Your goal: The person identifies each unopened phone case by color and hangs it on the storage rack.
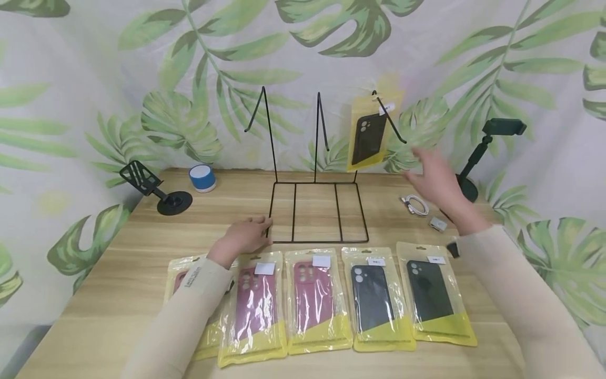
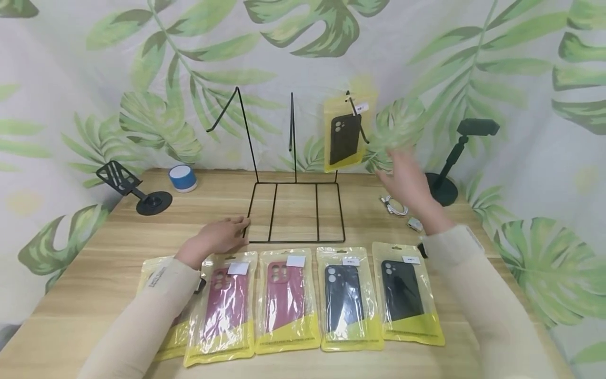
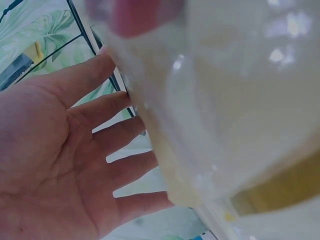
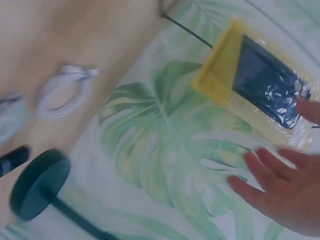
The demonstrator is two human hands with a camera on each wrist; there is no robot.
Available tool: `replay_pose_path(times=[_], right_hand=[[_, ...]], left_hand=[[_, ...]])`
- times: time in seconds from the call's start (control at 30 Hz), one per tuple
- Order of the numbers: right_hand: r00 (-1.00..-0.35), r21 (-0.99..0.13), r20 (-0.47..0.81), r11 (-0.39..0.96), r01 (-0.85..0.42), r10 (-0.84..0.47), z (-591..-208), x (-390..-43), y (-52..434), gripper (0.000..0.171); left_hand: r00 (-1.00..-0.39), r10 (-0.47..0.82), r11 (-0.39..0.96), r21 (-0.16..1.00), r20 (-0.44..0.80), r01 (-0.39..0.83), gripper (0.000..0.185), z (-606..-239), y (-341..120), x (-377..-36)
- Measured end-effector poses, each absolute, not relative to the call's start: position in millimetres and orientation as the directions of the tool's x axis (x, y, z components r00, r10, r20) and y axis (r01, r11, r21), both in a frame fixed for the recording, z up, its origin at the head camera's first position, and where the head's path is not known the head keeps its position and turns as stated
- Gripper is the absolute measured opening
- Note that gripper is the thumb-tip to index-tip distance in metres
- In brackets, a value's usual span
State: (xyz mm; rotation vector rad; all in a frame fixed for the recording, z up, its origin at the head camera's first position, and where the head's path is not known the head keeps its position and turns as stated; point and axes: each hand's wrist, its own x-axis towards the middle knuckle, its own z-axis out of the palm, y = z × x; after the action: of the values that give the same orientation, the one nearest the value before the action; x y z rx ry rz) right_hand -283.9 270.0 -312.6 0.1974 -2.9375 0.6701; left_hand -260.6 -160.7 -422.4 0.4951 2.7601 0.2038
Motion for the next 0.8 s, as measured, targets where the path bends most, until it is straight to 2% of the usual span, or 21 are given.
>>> replay_pose_path(times=[0.13,0.3,0.43,0.67,0.8], right_hand=[[-0.967,-0.250,-0.019,0.938,-0.241,-0.254,-341.9,-243.7,287.0,0.053],[-0.915,-0.195,-0.149,0.918,-0.345,-0.375,-374.2,-208.0,309.8,0.040],[-0.925,-0.199,-0.161,0.929,-0.311,-0.344,-392.6,-199.9,326.7,0.037],[-0.942,-0.284,-0.200,0.936,-0.208,-0.271,-415.2,-212.7,350.3,0.028],[-0.943,-0.297,-0.217,0.937,-0.183,-0.253,-417.1,-220.1,357.8,0.035]], left_hand=[[-0.887,0.363,0.928,0.194,-0.287,0.317,0.061,-425.5,-162.5,-256.1],[-0.894,0.353,0.933,0.177,-0.275,0.314,0.061,-426.4,-165.4,-253.5],[-0.897,0.348,0.935,0.173,-0.271,0.311,0.061,-425.4,-166.0,-255.3],[-0.892,0.355,0.932,0.182,-0.281,0.314,0.061,-424.2,-160.7,-259.1],[-0.889,0.360,0.930,0.187,-0.283,0.317,0.061,-424.6,-157.3,-261.5]])
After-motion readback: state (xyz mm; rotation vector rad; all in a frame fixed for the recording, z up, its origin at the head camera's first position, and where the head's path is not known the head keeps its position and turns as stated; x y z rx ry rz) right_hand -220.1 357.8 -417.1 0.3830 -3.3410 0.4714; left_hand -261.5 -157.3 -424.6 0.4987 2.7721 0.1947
